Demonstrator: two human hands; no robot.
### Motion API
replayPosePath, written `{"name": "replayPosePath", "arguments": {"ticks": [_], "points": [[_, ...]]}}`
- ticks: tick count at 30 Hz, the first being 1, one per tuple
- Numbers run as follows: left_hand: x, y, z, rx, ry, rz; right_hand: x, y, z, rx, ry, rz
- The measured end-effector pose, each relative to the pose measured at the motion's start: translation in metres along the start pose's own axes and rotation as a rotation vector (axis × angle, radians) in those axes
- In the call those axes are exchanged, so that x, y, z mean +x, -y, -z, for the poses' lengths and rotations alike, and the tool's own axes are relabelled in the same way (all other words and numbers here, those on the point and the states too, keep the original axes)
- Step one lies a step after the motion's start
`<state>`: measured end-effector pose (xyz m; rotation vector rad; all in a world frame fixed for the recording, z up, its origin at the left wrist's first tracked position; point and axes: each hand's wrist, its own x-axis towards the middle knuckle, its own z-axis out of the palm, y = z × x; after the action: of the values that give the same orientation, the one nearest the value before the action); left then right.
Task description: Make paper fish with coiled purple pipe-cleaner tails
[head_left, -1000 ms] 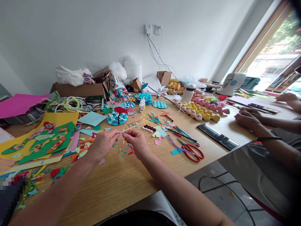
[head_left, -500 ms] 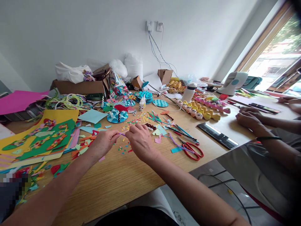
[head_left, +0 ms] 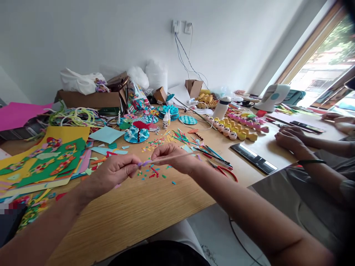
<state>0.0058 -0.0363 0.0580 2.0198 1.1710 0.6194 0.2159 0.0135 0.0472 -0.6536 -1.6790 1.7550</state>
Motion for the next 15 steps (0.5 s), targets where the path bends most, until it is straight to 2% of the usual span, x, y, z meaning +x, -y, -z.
{"name": "replayPosePath", "arguments": {"ticks": [2,5,10,12,15], "points": [[0.004,0.006,-0.004,0.0,-0.118,0.047,0.005,-0.019,-0.01,0.161,-0.197,0.066],[0.013,0.012,-0.009,0.177,-0.259,0.033,0.014,-0.039,-0.024,0.363,-0.322,0.041],[0.025,0.027,-0.016,0.467,-0.339,-0.064,0.023,-0.053,-0.035,0.605,-0.501,-0.065],[0.027,0.031,-0.018,0.508,-0.351,-0.096,0.025,-0.055,-0.034,0.55,-0.534,-0.066],[0.027,0.03,-0.019,0.479,-0.35,-0.047,0.027,-0.056,-0.031,0.251,-0.592,0.004]]}}
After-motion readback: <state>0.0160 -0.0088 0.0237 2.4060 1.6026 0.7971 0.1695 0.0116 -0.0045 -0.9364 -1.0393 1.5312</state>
